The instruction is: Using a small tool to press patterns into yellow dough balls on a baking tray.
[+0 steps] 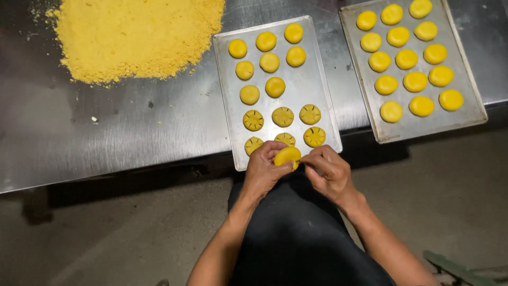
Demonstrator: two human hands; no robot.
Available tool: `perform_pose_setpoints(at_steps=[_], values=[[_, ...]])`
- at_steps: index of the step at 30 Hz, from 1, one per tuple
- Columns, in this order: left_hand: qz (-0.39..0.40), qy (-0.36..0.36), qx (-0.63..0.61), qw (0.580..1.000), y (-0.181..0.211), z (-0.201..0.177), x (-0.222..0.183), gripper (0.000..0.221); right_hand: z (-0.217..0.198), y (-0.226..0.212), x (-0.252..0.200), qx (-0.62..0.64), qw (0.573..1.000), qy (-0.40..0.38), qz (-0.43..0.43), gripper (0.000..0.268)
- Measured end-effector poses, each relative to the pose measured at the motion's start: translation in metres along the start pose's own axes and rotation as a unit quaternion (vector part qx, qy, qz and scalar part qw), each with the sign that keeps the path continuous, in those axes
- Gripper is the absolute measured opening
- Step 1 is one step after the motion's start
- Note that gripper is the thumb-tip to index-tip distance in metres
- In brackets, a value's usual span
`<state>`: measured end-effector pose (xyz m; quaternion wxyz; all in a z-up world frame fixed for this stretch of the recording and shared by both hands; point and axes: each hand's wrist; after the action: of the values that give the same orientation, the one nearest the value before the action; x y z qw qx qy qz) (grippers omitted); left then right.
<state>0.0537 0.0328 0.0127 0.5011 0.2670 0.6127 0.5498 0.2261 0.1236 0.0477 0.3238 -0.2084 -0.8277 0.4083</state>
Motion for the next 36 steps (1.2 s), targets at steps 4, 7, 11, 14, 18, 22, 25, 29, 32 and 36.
perform_pose_setpoints(at_steps=[4,7,11,14,18,22,25,29,32,36], values=[[-0.002,0.013,0.026,1.000,-0.003,-0.011,-0.008,0.033,0.003,0.000,-0.012,-0.003,0.997,0.000,0.075,0.021],[-0.023,0.004,0.020,1.000,-0.001,-0.012,-0.023,0.029,0.006,-0.025,-0.019,-0.016,0.999,0.025,0.041,0.023],[-0.002,-0.023,-0.001,1.000,0.002,-0.015,-0.027,0.031,0.016,-0.028,-0.017,-0.007,0.999,0.035,-0.005,0.023],[0.013,-0.021,0.005,1.000,-0.005,-0.018,-0.029,0.031,0.018,-0.017,-0.028,-0.019,0.999,0.019,0.018,0.023],[0.004,-0.024,0.000,1.000,-0.009,-0.020,-0.031,0.027,0.012,-0.031,-0.035,-0.025,0.999,0.037,0.023,0.023],[-0.007,-0.046,-0.048,0.998,-0.013,-0.013,-0.034,0.028,0.016,-0.045,-0.026,-0.005,0.999,0.054,-0.001,0.024],[-0.015,-0.051,-0.052,0.997,-0.016,-0.014,-0.037,0.029,0.019,-0.034,-0.037,-0.015,0.999,0.031,0.004,0.024],[-0.014,-0.026,-0.027,0.999,0.000,-0.018,-0.041,0.032,0.014,-0.032,-0.041,-0.036,0.998,0.032,0.032,0.022],[-0.025,-0.026,-0.011,0.999,-0.008,-0.017,-0.045,0.029,0.015,-0.049,-0.036,-0.030,0.998,0.050,0.008,0.023],[-0.007,-0.044,-0.050,0.998,-0.015,-0.015,-0.044,0.028,0.022,-0.046,-0.034,-0.024,0.999,0.032,-0.010,0.023]])
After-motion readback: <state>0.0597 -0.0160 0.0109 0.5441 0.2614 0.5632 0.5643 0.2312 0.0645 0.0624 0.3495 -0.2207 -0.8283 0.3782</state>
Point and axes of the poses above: each hand's wrist, its own x-axis towards the middle knuckle, its own z-axis out of the palm, y = z × x, and after that the axes turned 9 degrees about x, right-handed
